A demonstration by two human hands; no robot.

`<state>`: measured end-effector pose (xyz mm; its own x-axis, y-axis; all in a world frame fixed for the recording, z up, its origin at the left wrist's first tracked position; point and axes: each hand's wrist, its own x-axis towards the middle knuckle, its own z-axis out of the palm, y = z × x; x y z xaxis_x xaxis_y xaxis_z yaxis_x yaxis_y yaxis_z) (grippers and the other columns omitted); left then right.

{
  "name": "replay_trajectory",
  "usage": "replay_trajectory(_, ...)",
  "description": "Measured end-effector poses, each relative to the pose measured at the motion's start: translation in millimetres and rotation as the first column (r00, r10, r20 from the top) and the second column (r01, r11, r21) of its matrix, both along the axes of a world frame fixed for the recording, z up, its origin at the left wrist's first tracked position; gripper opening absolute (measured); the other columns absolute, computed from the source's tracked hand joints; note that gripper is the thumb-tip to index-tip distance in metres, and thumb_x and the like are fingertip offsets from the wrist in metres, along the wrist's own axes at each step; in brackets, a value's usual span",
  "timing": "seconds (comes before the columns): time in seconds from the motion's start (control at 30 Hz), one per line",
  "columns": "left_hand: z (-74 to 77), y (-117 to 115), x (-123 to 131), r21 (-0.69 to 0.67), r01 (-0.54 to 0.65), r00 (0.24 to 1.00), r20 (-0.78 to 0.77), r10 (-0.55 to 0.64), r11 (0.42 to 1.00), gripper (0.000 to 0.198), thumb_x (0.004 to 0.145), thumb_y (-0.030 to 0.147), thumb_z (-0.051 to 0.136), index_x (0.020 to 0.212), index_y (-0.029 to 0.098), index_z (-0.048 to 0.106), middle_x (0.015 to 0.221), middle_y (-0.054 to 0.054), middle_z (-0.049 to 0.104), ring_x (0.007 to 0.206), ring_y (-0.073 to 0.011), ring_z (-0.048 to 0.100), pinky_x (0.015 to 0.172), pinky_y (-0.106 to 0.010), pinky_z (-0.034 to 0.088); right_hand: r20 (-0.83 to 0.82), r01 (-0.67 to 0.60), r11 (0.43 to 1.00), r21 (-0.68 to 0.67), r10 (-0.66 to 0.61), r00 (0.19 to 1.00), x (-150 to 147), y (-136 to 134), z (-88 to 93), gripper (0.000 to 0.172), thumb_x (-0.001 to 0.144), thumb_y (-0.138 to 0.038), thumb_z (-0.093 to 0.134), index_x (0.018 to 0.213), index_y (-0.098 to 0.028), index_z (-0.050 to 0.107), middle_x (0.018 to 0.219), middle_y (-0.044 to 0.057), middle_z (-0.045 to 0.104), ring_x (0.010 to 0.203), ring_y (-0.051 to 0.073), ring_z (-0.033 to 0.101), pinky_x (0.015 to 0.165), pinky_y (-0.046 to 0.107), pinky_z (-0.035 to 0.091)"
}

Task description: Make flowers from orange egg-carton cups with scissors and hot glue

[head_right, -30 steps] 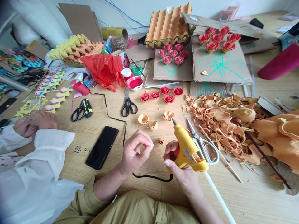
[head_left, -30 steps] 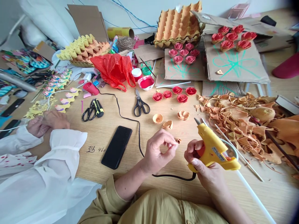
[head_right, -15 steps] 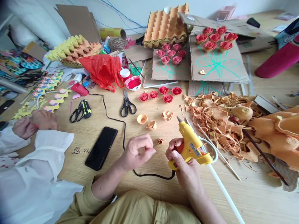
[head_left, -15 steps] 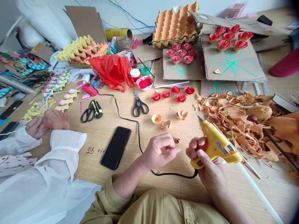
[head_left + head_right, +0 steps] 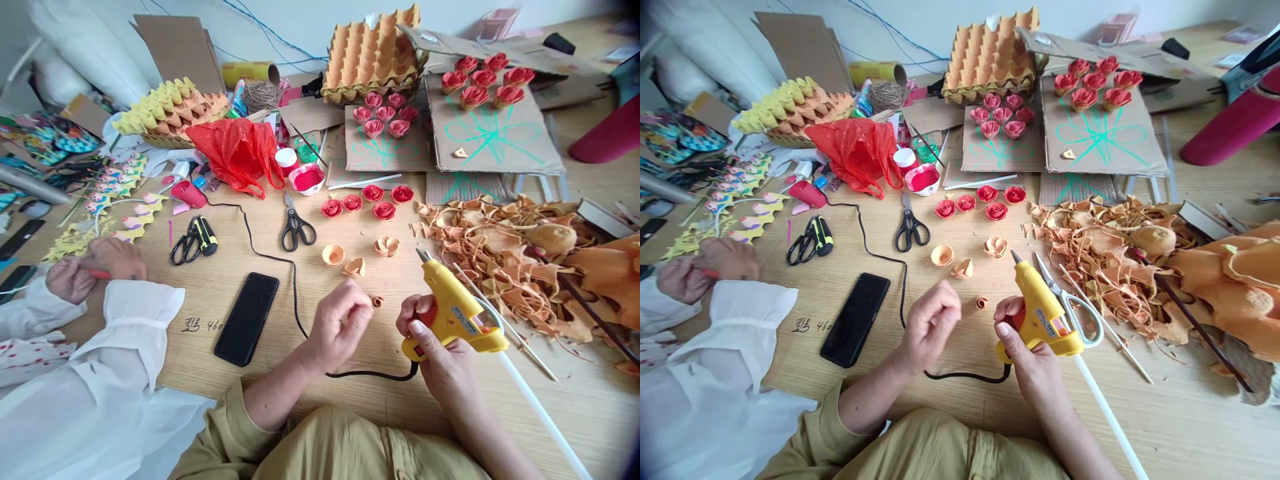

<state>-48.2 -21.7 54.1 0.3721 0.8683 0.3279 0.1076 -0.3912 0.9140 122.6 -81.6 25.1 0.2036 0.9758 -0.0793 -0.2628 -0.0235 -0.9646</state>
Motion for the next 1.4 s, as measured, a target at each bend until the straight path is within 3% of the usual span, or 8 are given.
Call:
replay_trajectory(0.1,-0.1,8.8,-9.3,-0.117,-0.201,0.959,0.18,0.22,0.973,0.034,0.104,0.03,0.043,0.072,0.02,0.04,0.068,0.003,0.038,0.06,-0.0115,0.038,0.058,-0.026,0.034,-0.162,-0.007,1.0,0.001,0.007,0.987,-0.6,0.9,5.7,0.011,0.092,-0.032,0.069,0.097,-0.028,0.06,0.094,0.0,0.052,0.077,0.014,0.048,0.067,0.027,0.041)
replay_trajectory(0.2,-0.2,13.2,-12.3,-0.147,-0.239,0.947,0.184,0.264,0.96,0.04,0.105,0.032,0.04,0.068,0.02,0.033,0.064,0.005,0.032,0.058,-0.0109,0.034,0.056,-0.026,0.032,-0.231,0.042,0.999,-0.023,-0.046,0.972,-2.3,3.0,11.4,0.011,0.09,-0.031,0.071,0.092,-0.027,0.061,0.088,-0.001,0.052,0.073,0.013,0.047,0.066,0.026,0.041)
replay_trajectory(0.33,-2.9,11.6,-5.3,0.055,-0.087,0.981,-0.171,0.095,0.995,0.012,0.095,0.024,0.062,0.087,0.019,0.055,0.08,0.001,0.053,0.067,-0.0117,0.048,0.065,-0.026,0.045,-0.293,0.092,0.994,-0.051,-0.103,0.951,-3.8,5.6,16.6,0.014,0.089,-0.032,0.073,0.086,-0.025,0.061,0.083,-0.002,0.053,0.07,0.012,0.047,0.063,0.025,0.04)
replay_trajectory(0.43,-11.9,9.3,1.7,0.171,0.091,0.896,-0.443,-0.006,0.981,0.043,0.09,0.019,0.069,0.129,0.02,0.053,0.119,-0.01,0.06,0.101,-0.0214,0.061,0.089,-0.036,0.054,-0.31,0.083,0.995,-0.051,-0.095,0.946,-3.7,5.8,17.5,0.014,0.089,-0.032,0.073,0.085,-0.024,0.061,0.083,-0.002,0.053,0.07,0.012,0.047,0.063,0.024,0.04)
replay_trajectory(0.6,-27.2,9.1,5.1,0.205,0.161,0.769,-0.639,0.007,0.965,0.031,0.094,0.013,0.058,0.125,0.019,0.056,0.113,-0.009,0.064,0.105,-0.0255,0.062,0.094,-0.042,0.055,-0.322,0.053,0.998,-0.045,-0.065,0.945,-3.9,3.6,14.7,0.012,0.09,-0.031,0.072,0.088,-0.025,0.062,0.085,-0.001,0.053,0.07,0.012,0.046,0.064,0.025,0.04)
replay_trajectory(0.7,-26.8,10.1,4.6,0.216,0.131,0.808,-0.588,0.022,0.967,0.017,0.095,0.014,0.057,0.111,0.018,0.061,0.102,-0.007,0.066,0.096,-0.023,0.065,0.087,-0.039,0.056,-0.321,0.053,0.998,-0.044,-0.064,0.945,-3.8,3.3,13.0,0.011,0.091,-0.031,0.071,0.088,-0.025,0.062,0.085,-0.001,0.054,0.07,0.012,0.046,0.065,0.025,0.04)
replay_trajectory(0.9,-13.1,7.8,6.5,0.191,0.05,0.974,-0.227,-0.005,0.98,0.019,0.092,0.013,0.063,0.109,0.019,0.062,0.096,-0.005,0.065,0.081,-0.0144,0.062,0.076,-0.028,0.057,-0.234,0.068,0.992,-0.108,-0.092,0.968,-1.7,4.0,5.5,0.014,0.089,-0.032,0.074,0.094,-0.027,0.062,0.09,-0.002,0.056,0.072,0.012,0.048,0.066,0.025,0.041)
replay_trajectory(1.4,-4.4,-1.7,10.0,0.143,0.007,0.992,-0.124,0.011,0.99,0.017,0.088,0.021,0.07,0.101,0.019,0.06,0.091,-0.004,0.065,0.081,-0.0149,0.06,0.074,-0.028,0.053,-0.127,-0.064,0.987,-0.149,0.045,0.991,-4.1,1.5,-4.6,0.027,0.081,-0.039,0.08,0.096,-0.026,0.061,0.097,0.004,0.063,0.083,0.021,0.057,0.069,0.029,0.049)
